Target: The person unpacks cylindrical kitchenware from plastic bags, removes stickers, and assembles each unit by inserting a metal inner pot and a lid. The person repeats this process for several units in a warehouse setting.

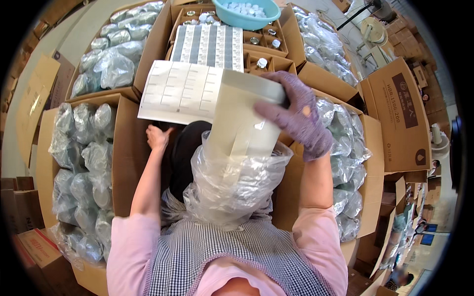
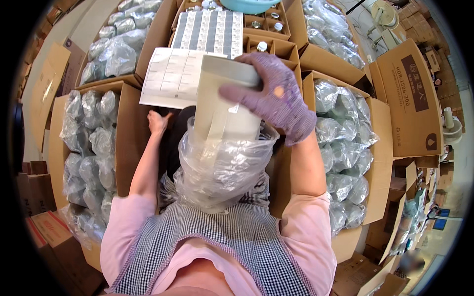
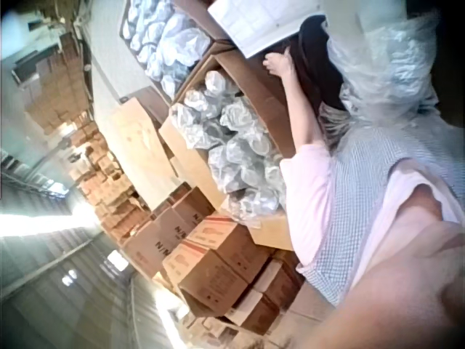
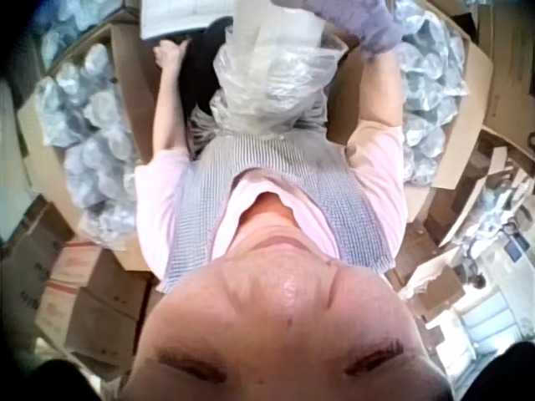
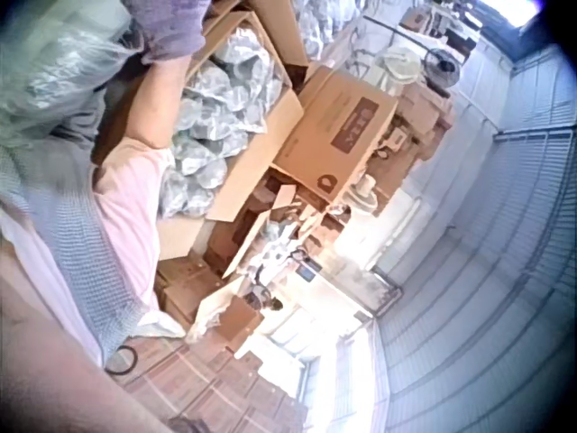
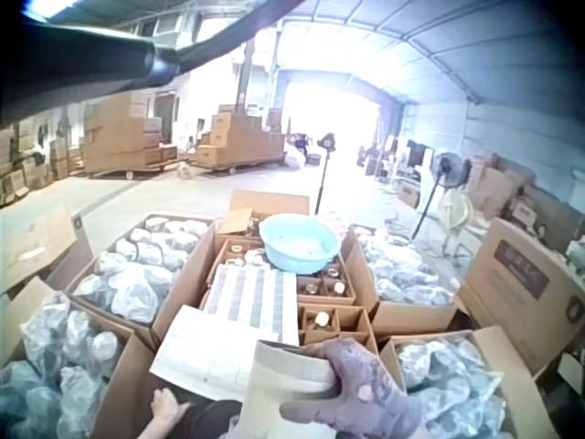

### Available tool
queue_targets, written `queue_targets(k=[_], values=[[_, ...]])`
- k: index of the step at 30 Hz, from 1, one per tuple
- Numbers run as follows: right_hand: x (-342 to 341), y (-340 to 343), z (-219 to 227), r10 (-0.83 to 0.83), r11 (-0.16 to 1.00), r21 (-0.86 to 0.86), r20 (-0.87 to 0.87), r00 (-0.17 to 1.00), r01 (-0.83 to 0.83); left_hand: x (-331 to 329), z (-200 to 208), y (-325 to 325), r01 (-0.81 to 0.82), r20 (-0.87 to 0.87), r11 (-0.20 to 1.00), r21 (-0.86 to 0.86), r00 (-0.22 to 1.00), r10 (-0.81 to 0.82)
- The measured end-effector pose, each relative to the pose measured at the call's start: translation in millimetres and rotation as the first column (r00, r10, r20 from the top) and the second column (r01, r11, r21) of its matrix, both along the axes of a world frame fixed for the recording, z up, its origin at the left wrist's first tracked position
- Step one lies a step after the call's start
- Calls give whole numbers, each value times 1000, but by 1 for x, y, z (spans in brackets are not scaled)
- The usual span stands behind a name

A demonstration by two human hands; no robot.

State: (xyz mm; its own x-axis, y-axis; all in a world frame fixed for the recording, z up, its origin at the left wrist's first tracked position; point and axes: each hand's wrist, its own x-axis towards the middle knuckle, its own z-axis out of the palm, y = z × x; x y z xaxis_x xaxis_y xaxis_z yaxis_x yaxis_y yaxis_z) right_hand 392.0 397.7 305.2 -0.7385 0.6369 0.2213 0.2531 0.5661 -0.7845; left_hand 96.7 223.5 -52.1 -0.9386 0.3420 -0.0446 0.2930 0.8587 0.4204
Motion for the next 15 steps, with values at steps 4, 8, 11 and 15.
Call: queue_targets(k=[4,8,11,15], values=[[12,2,12,41,978,196,164,986,-73,66,175,-23,398,-92,816,420,913,-397],[6,-4,10,44,942,325,122,992,-82,181,295,-47,655,-175,449,608,662,-729],[0,-13,17,32,924,372,166,986,-92,221,267,-32,702,-323,396,592,656,-682],[2,-16,13,111,913,394,1,994,-103,213,242,-47,593,-227,323,738,669,-708]])
